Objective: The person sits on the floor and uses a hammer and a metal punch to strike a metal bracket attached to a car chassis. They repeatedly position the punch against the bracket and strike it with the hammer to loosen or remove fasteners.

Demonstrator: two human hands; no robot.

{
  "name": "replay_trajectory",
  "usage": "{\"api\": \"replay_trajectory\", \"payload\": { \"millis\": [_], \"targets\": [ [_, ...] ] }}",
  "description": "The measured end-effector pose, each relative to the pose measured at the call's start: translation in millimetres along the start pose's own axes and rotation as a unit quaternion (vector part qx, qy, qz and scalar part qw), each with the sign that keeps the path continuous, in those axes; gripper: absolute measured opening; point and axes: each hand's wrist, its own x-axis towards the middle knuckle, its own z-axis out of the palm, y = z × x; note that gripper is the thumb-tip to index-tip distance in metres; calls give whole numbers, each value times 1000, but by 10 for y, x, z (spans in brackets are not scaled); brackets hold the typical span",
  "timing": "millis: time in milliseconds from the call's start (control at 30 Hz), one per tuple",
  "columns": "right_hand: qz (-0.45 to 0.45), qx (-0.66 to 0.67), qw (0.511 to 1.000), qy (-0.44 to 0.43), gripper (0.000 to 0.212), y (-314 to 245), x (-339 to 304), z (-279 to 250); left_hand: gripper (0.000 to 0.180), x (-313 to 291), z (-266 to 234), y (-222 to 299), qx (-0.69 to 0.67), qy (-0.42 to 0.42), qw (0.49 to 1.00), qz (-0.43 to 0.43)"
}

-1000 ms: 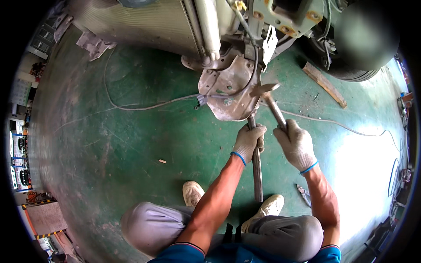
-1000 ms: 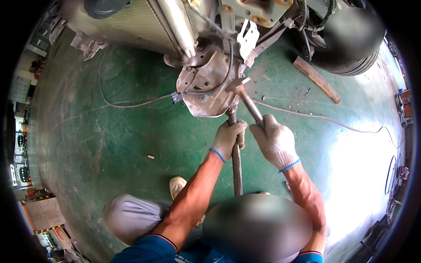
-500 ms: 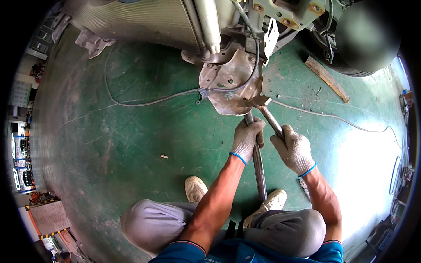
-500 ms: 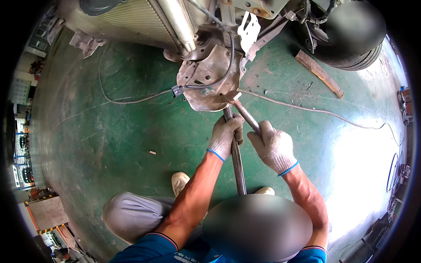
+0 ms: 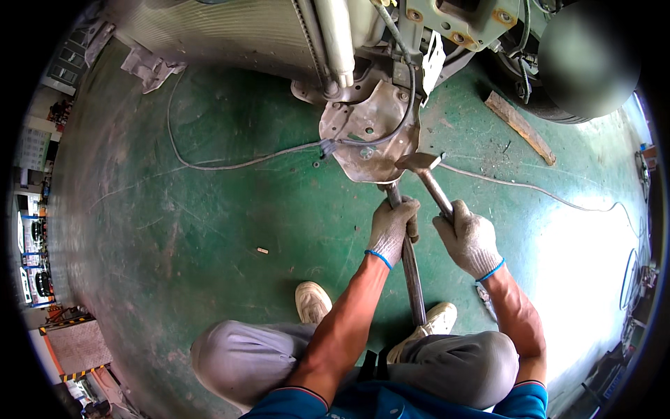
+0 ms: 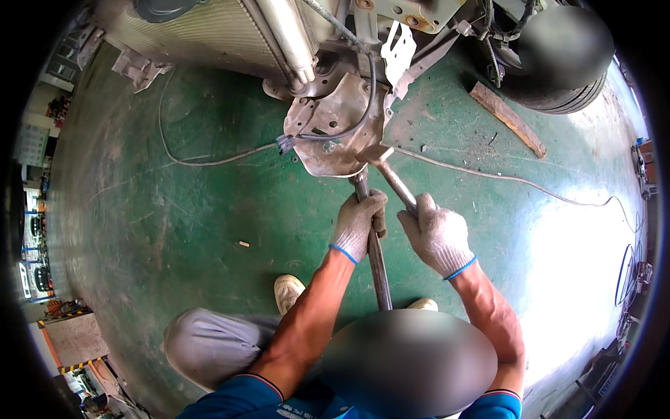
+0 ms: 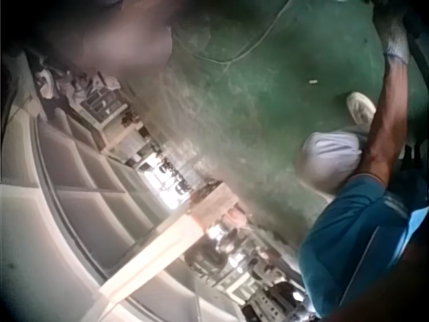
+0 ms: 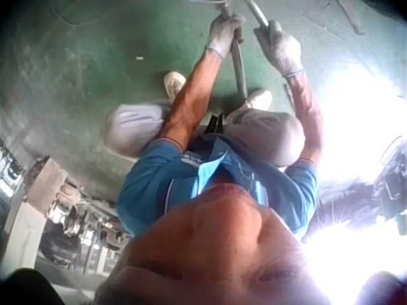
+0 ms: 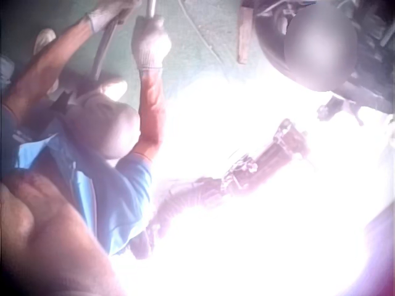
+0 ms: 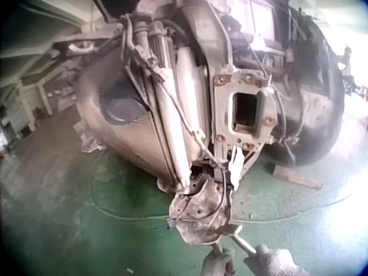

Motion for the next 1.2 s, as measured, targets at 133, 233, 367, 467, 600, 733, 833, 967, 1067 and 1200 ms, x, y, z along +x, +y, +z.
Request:
{"api": "replay_trajectory", "payload": {
  "millis": [133,233,367,467,600,733,833,967,1067,1200],
  "targets": [
    [4,81,996,34,29,-82,-2,-117,13,1,-144,-149,6,-2,1000,5],
    [-4,107,992,59,25,-240,23,-343,13,-19,-79,-50,-9,24,1000,9],
    [-9,187,972,139,21,-444,47,-483,14,-8,-6,112,0,2,1000,21],
    [-2,140,983,117,23,-341,82,-295,14,7,28,158,4,-3,1000,26],
    [-16,7,1000,11,28,-210,138,-215,13,59,-7,70,3,-7,1000,9],
    [-16,128,989,78,28,-496,95,-488,13,36,-119,-14,-10,-4,1000,4],
    [6,95,991,95,27,-472,120,-413,13,32,-34,102,-9,8,1000,15],
    [15,-47,999,-11,27,-204,210,-234,11,33,-58,49,-6,-6,1000,14],
    [0,40,999,20,27,-292,104,-389,11,77,-177,-41,-12,4,1000,6],
    [-4,78,995,64,27,-379,122,-424,11,48,-129,-38,-15,29,999,-1]
  ]
}}
